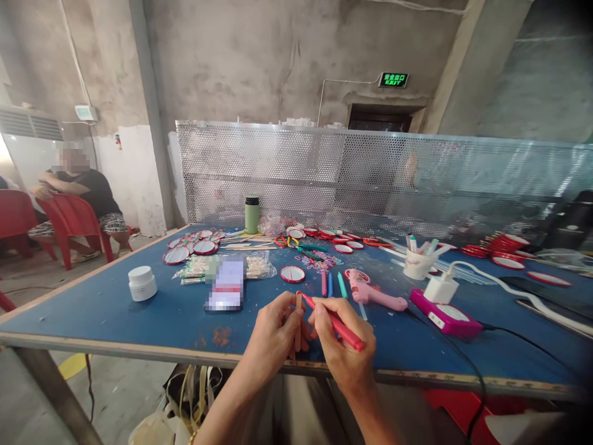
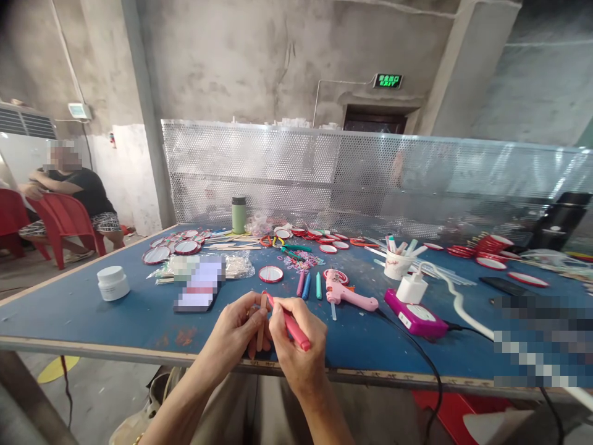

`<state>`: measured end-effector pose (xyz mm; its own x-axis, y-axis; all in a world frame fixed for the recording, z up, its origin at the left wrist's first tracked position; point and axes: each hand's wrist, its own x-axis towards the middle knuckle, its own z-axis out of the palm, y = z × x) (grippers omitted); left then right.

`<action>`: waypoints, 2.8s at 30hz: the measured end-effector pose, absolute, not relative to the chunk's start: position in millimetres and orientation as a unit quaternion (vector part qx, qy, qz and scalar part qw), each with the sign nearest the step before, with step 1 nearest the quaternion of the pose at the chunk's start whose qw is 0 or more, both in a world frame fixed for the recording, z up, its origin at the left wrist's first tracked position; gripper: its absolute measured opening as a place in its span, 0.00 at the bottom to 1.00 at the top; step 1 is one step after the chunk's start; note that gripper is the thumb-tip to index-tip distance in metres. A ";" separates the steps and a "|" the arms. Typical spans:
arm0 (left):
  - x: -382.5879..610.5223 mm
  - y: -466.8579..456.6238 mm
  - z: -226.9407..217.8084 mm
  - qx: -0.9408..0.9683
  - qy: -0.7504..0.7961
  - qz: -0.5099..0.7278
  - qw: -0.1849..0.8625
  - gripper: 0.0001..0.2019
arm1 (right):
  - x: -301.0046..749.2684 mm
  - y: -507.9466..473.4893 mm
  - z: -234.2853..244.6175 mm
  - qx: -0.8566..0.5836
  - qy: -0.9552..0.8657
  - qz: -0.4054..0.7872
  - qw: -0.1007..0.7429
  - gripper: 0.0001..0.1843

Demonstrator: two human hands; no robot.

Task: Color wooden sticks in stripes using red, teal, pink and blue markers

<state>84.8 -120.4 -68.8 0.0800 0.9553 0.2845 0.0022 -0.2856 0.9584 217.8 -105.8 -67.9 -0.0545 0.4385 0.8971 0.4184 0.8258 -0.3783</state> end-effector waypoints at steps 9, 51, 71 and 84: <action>84.6 -122.2 -68.7 0.592 0.403 0.545 0.436 0.12 | 216.4 -106.6 -66.4 -0.290 -0.728 0.000 0.621 0.07; 84.1 -121.7 -66.6 0.599 0.403 0.542 0.429 0.13 | 215.4 -107.4 -64.4 -0.270 -0.734 -0.020 0.623 0.06; 84.8 -121.4 -65.8 0.596 0.404 0.543 0.431 0.11 | 215.7 -105.9 -66.8 -0.291 -0.726 -0.022 0.623 0.07; 84.1 -120.6 -69.7 0.606 0.403 0.540 0.422 0.13 | 215.2 -105.7 -66.2 -0.264 -0.737 -0.016 0.622 0.06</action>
